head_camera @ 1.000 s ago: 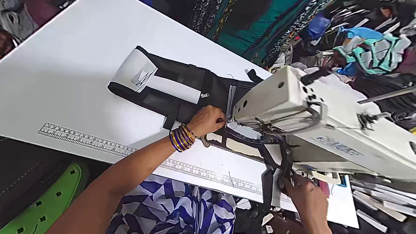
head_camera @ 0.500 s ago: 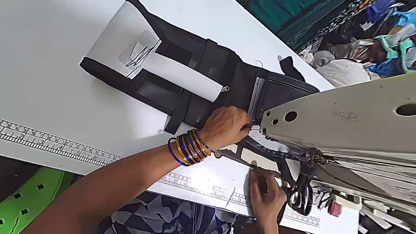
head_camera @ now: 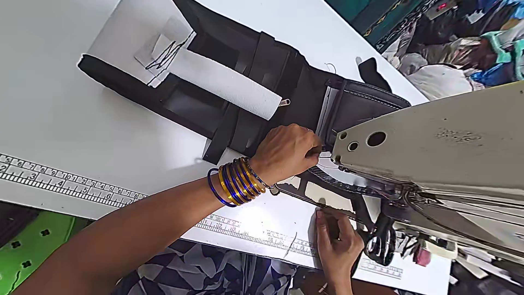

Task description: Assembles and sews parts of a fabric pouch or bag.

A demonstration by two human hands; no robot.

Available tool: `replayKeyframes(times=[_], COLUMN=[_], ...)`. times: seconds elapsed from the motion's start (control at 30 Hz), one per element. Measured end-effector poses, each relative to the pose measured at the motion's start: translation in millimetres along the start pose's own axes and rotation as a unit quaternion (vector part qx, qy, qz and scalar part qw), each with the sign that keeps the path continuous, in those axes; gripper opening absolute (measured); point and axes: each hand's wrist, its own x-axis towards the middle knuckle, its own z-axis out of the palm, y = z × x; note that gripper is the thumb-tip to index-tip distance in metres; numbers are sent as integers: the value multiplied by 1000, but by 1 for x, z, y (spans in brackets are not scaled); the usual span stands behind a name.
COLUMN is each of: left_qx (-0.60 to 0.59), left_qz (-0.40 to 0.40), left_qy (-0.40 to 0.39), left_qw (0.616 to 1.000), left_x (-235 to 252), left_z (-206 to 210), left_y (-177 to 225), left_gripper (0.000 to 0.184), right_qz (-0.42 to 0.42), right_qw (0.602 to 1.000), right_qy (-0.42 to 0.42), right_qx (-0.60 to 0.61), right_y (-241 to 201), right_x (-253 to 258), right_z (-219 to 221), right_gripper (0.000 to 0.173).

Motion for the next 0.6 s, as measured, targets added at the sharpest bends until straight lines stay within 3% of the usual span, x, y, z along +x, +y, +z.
replayKeyframes(times=[0.6], left_qx=[37], left_qz=[-8], left_qy=[-55], left_qw=[998], left_x=[3], left_z=[2], left_y=[-2], left_gripper=[16], right_qz=[3], right_qw=[1000], right_qy=[1], right_qx=[-1], right_y=[1], right_x=[0], right_z=[1], right_gripper=[31])
